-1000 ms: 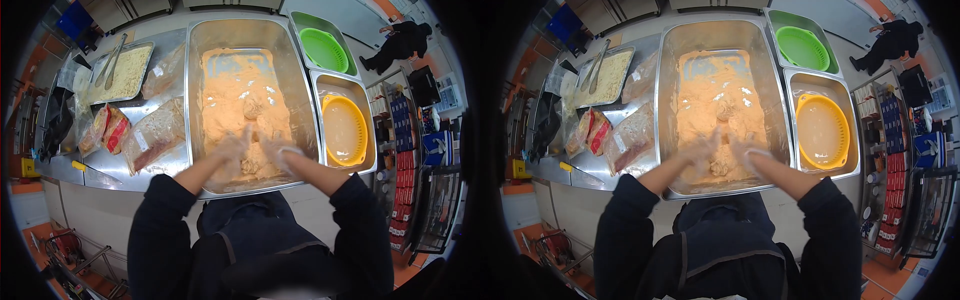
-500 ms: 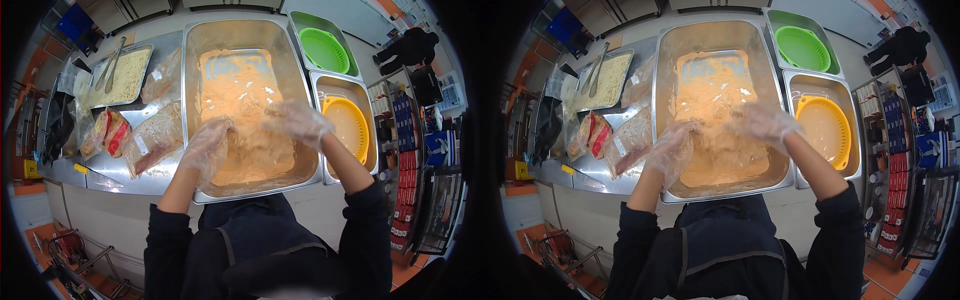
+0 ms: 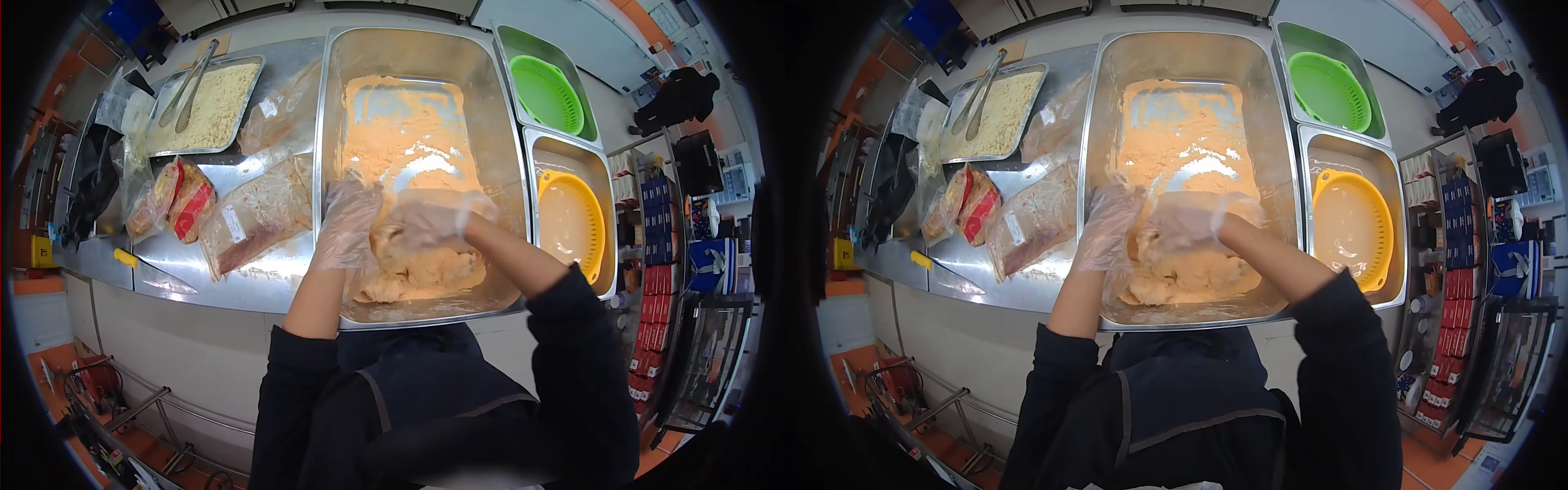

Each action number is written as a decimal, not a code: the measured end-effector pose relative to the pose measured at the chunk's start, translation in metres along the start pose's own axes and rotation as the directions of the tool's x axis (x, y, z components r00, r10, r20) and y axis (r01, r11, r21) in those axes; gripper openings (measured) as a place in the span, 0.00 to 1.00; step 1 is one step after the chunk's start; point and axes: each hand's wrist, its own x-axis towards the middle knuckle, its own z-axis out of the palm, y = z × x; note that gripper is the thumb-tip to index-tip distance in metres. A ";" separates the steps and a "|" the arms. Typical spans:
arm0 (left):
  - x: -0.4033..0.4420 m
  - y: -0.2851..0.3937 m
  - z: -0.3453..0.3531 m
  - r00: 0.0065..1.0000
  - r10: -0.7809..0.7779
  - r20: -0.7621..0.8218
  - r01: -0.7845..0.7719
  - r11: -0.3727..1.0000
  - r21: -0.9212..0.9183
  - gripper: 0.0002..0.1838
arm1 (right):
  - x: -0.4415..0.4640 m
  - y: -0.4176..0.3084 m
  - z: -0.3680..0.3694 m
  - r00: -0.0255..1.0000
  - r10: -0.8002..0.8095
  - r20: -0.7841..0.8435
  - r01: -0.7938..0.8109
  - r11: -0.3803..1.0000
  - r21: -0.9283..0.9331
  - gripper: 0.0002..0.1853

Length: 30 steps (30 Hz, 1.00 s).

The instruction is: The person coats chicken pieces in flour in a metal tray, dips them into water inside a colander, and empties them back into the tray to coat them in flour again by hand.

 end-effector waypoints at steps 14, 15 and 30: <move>-0.021 0.033 0.022 0.828 -0.186 0.529 0.273 0.958 -0.090 0.41 | -0.049 -0.064 0.025 0.275 0.960 0.061 -0.495 0.087 0.864 0.36; -0.022 0.032 0.035 0.877 -0.135 0.462 0.241 0.954 -0.180 0.41 | -0.038 -0.057 0.027 0.277 0.959 0.055 -0.489 0.092 0.868 0.36; -0.027 -0.004 -0.063 0.735 0.574 0.362 -0.534 0.818 -0.213 0.12 | -0.110 -0.076 -0.037 0.919 0.185 -0.348 -0.264 0.944 -0.197 0.33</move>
